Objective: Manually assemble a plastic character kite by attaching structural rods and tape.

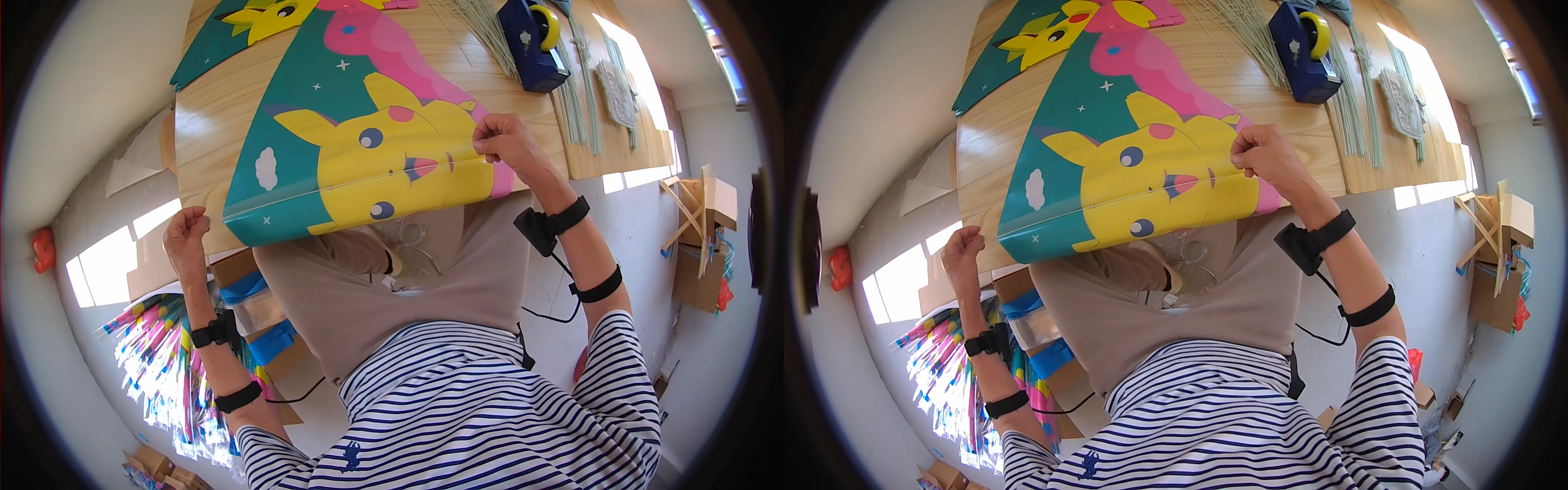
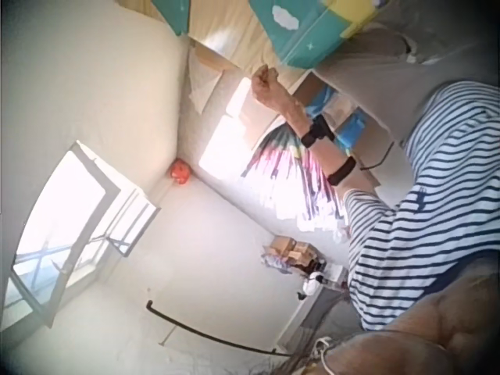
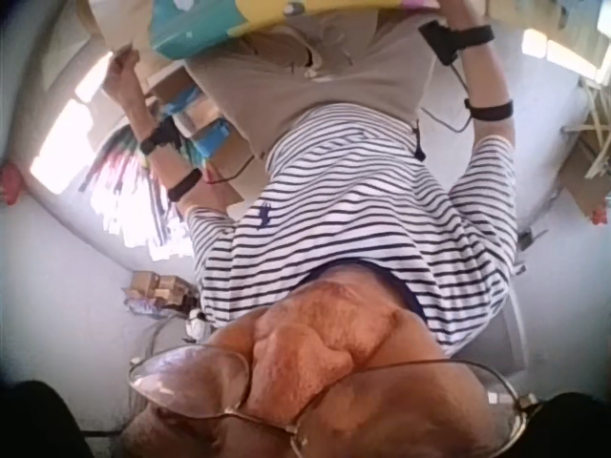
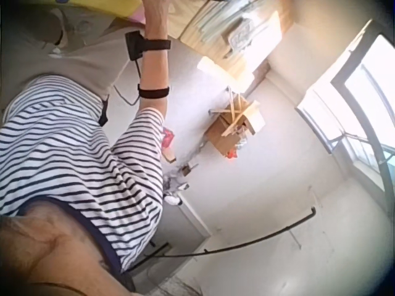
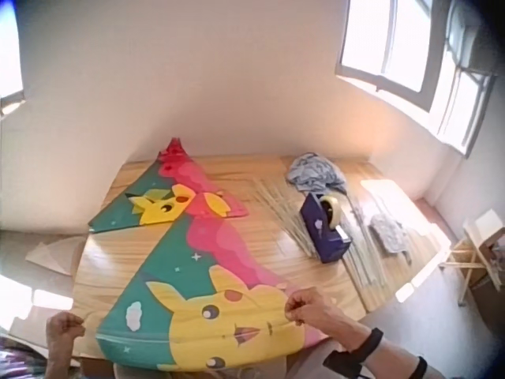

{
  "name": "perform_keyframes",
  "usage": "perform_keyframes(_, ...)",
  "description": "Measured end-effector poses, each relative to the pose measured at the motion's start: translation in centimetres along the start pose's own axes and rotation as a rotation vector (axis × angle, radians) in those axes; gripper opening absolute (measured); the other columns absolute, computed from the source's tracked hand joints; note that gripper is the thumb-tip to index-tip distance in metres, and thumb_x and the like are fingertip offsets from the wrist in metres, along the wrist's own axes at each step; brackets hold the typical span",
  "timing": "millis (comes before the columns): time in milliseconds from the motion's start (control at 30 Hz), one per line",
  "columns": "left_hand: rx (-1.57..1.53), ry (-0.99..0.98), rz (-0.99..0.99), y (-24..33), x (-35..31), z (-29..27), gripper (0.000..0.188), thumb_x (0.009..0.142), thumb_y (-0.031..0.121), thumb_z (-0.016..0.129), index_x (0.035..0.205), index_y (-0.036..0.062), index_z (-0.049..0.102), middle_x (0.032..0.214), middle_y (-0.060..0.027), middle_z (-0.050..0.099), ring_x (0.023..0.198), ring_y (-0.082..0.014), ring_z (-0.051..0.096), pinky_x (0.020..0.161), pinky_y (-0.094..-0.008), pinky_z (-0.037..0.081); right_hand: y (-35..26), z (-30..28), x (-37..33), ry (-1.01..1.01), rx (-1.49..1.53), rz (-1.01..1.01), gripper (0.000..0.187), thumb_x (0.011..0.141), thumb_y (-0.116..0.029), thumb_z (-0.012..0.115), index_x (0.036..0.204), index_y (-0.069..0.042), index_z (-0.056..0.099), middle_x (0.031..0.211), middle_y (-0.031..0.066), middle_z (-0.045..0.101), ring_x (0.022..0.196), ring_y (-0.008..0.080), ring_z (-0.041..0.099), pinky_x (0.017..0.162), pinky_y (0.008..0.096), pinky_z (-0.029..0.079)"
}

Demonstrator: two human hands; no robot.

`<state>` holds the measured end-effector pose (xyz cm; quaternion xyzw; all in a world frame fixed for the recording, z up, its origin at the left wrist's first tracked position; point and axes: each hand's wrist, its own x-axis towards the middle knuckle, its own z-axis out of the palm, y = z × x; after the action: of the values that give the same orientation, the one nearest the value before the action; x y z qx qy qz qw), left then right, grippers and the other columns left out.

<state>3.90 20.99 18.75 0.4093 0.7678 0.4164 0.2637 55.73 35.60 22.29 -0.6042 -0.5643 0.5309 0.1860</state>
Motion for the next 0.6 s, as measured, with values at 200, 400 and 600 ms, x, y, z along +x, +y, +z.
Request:
perform_keyframes(200,-0.077,-0.002,-0.016,-1.2,0.0,0.4,0.011,0.081,-0.005,0.067,0.092,-0.0021,0.069,0.083,-0.0043,0.067,0.075,-0.0112,0.063,0.072,-0.0242,0.052,1.3,0.4,0.7,0.012,-0.031,-0.025,0.005,0.076,0.002,0.064,0.079,-0.002,0.062,0.068,-0.0005,0.056,0.059,0.0077,0.051,0.054,0.0232,0.041)
perform_keyframes(400,-0.176,-0.020,-0.054,-0.5,0.6,0.7,0.015,0.076,-0.004,0.071,0.091,-0.0024,0.066,0.076,-0.0058,0.067,0.066,-0.0120,0.063,0.064,-0.0240,0.052,1.8,0.7,0.2,0.033,-0.131,-0.003,0.012,0.075,0.001,0.064,0.087,0.001,0.063,0.069,0.0008,0.057,0.058,0.0080,0.050,0.051,0.0239,0.037)
perform_keyframes(600,-0.145,-0.035,-0.087,-0.7,0.6,-0.6,0.016,0.078,-0.004,0.068,0.094,-0.0025,0.066,0.080,-0.0078,0.068,0.071,-0.0134,0.065,0.069,-0.0252,0.052,1.2,1.1,0.5,-0.007,-0.120,-0.030,0.005,0.082,-0.002,0.064,0.086,-0.002,0.064,0.075,0.0009,0.060,0.067,0.0086,0.054,0.059,0.0245,0.042)
